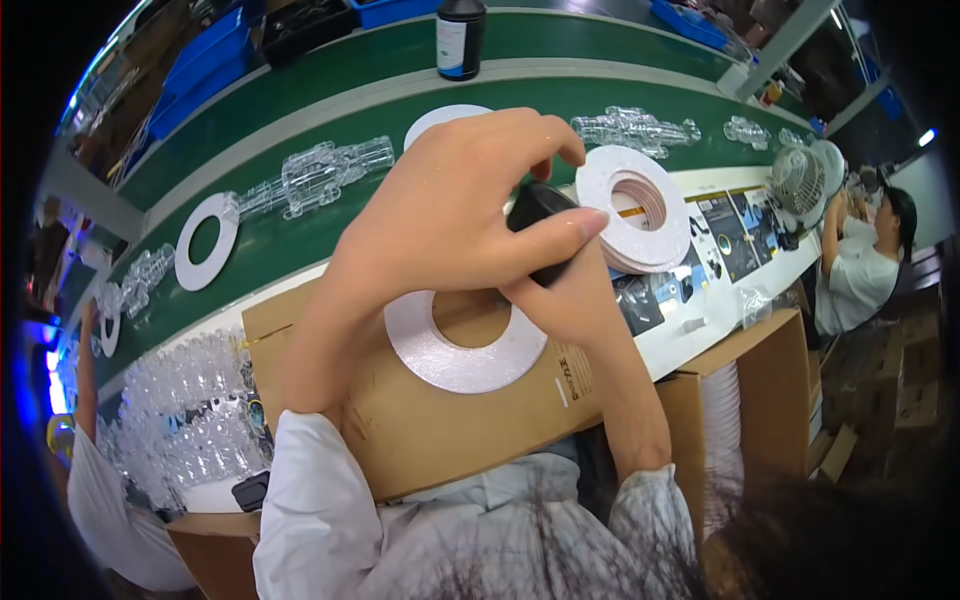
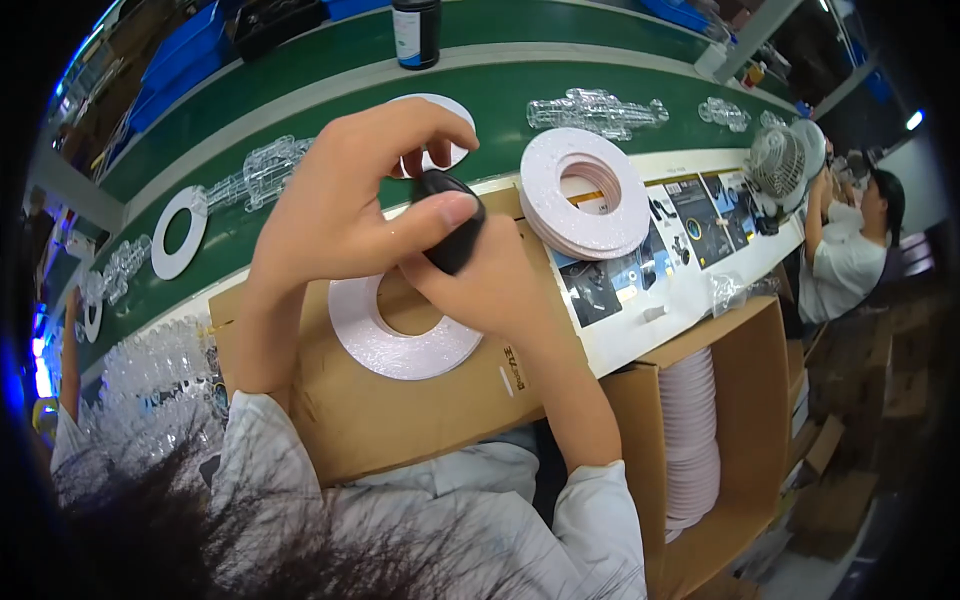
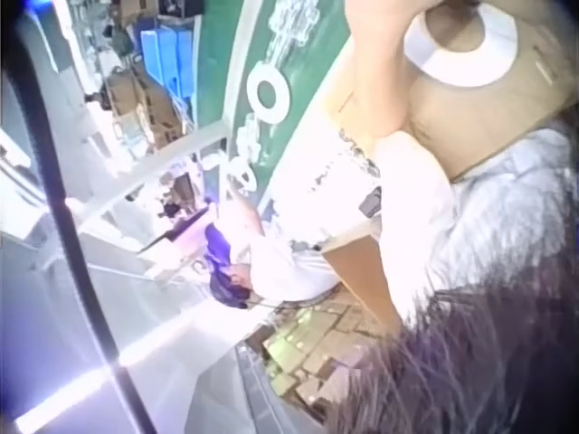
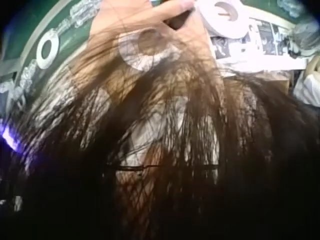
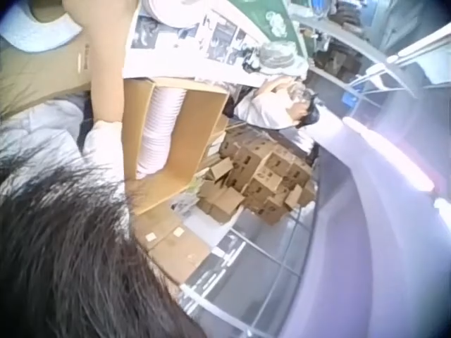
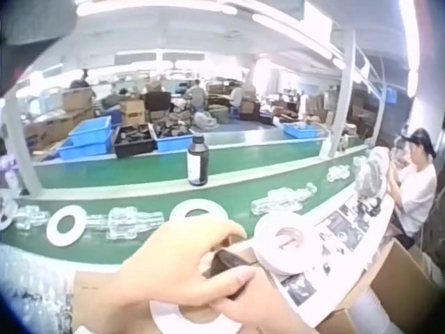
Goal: Apply glue from a squeeze bottle to circular foam rings on an industrial assembly line.
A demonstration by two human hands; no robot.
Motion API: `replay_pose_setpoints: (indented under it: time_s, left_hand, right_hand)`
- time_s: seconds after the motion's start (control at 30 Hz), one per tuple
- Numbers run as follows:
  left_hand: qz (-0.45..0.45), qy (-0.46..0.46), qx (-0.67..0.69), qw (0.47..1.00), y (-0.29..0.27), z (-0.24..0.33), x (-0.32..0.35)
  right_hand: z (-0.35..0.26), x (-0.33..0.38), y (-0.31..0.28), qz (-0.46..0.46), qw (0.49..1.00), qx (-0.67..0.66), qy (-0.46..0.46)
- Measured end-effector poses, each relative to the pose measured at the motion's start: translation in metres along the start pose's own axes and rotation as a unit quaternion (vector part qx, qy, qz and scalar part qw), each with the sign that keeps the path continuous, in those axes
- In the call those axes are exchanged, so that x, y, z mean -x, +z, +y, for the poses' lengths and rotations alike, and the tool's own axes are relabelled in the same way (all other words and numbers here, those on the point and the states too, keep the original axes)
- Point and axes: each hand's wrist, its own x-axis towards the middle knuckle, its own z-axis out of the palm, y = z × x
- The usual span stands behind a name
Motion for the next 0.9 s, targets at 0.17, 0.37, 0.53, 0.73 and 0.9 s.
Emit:
replay_pose_setpoints:
  time_s: [0.17, 0.37, 0.53, 0.73, 0.9]
  left_hand:
    - [0.126, -0.016, -0.129, 0.983, 0.014, -0.025, 0.003]
    - [0.187, -0.015, -0.204, 0.961, 0.021, -0.074, 0.006]
    - [0.189, -0.009, -0.222, 0.956, 0.023, -0.086, 0.006]
    - [0.166, -0.022, -0.236, 0.957, 0.031, -0.099, 0.006]
    - [0.140, -0.040, -0.242, 0.959, 0.031, -0.099, 0.006]
  right_hand:
    - [0.015, -0.064, 0.027, -0.026, 0.979, -0.002, -0.200]
    - [0.049, -0.092, 0.058, -0.048, 0.969, 0.032, -0.239]
    - [0.054, -0.095, 0.059, -0.083, 0.979, 0.006, -0.188]
    - [0.068, -0.099, 0.063, -0.086, 0.983, -0.008, -0.163]
    - [0.067, -0.100, 0.060, -0.090, 0.983, -0.005, -0.161]
